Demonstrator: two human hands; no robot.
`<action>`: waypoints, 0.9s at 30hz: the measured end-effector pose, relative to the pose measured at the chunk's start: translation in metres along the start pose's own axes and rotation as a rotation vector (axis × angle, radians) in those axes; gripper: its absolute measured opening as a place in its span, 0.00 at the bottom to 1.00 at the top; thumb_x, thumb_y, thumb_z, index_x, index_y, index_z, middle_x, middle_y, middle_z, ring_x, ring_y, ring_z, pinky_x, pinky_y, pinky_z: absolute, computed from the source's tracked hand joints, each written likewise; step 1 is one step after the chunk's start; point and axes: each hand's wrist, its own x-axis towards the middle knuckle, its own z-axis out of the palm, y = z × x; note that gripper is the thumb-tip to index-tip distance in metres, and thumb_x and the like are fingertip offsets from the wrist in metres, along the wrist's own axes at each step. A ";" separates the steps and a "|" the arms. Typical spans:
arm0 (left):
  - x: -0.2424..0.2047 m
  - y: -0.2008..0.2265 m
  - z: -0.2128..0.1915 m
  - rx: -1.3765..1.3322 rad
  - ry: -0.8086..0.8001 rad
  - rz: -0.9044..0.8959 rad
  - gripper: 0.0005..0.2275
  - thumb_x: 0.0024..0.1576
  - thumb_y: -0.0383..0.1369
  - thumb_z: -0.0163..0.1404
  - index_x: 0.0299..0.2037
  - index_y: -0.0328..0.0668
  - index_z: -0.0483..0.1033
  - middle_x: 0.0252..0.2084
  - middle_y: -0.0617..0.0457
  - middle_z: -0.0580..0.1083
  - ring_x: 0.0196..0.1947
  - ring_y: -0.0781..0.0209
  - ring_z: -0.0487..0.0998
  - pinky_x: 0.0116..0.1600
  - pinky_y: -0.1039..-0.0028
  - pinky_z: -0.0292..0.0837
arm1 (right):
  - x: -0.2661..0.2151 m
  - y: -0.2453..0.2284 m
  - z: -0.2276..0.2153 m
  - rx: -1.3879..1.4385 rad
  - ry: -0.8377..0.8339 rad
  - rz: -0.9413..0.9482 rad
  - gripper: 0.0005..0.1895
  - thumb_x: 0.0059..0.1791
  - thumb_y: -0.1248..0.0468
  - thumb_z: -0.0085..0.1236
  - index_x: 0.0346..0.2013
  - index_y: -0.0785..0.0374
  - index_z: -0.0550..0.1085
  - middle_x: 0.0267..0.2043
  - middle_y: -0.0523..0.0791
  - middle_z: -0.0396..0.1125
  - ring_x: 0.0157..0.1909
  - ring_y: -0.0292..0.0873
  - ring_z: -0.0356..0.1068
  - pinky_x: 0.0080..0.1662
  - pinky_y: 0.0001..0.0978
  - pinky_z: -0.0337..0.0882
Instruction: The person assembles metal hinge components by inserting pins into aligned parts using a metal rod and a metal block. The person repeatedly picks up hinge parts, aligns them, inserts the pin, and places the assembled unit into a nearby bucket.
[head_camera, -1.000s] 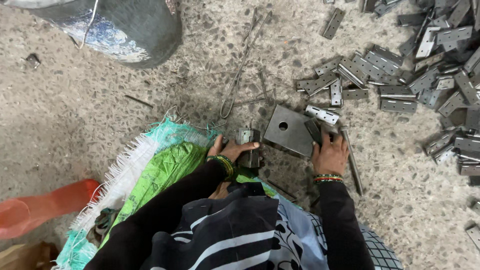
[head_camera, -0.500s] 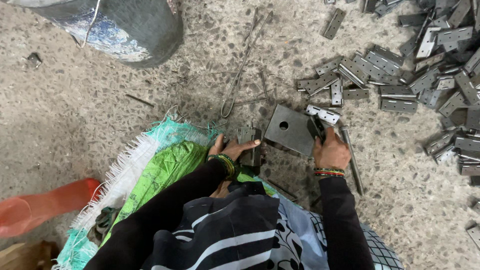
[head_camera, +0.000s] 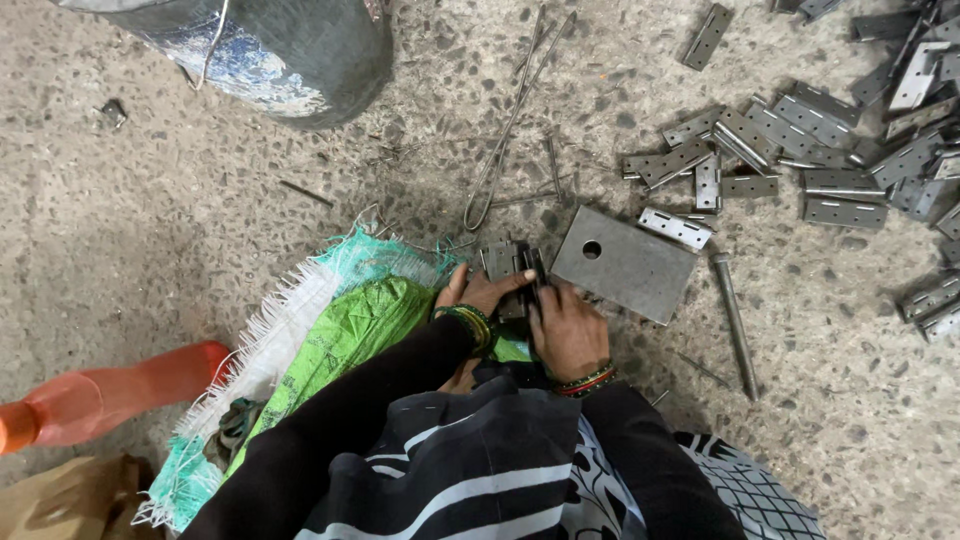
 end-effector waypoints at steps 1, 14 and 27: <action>0.000 -0.003 0.000 0.212 -0.024 0.142 0.27 0.62 0.48 0.48 0.68 0.46 0.83 0.59 0.44 0.73 0.55 0.57 0.79 0.57 0.72 0.75 | 0.001 0.002 -0.001 0.085 -0.026 0.023 0.17 0.50 0.57 0.59 0.48 0.64 0.71 0.47 0.54 0.72 0.32 0.55 0.75 0.35 0.47 0.75; -0.010 0.011 -0.012 -0.451 -0.018 -0.291 0.45 0.50 0.54 0.60 0.67 0.23 0.59 0.66 0.37 0.70 0.64 0.51 0.72 0.65 0.66 0.64 | 0.001 0.064 0.010 0.815 -0.140 0.347 0.18 0.49 0.63 0.60 0.52 0.67 0.78 0.47 0.51 0.79 0.47 0.43 0.79 0.50 0.35 0.76; -0.017 0.032 -0.018 -0.395 0.043 -0.502 0.50 0.51 0.57 0.59 0.72 0.29 0.46 0.72 0.37 0.58 0.69 0.52 0.60 0.70 0.62 0.59 | 0.013 0.068 -0.005 0.866 -0.136 0.536 0.22 0.49 0.58 0.61 0.55 0.67 0.76 0.49 0.50 0.77 0.51 0.44 0.76 0.54 0.34 0.72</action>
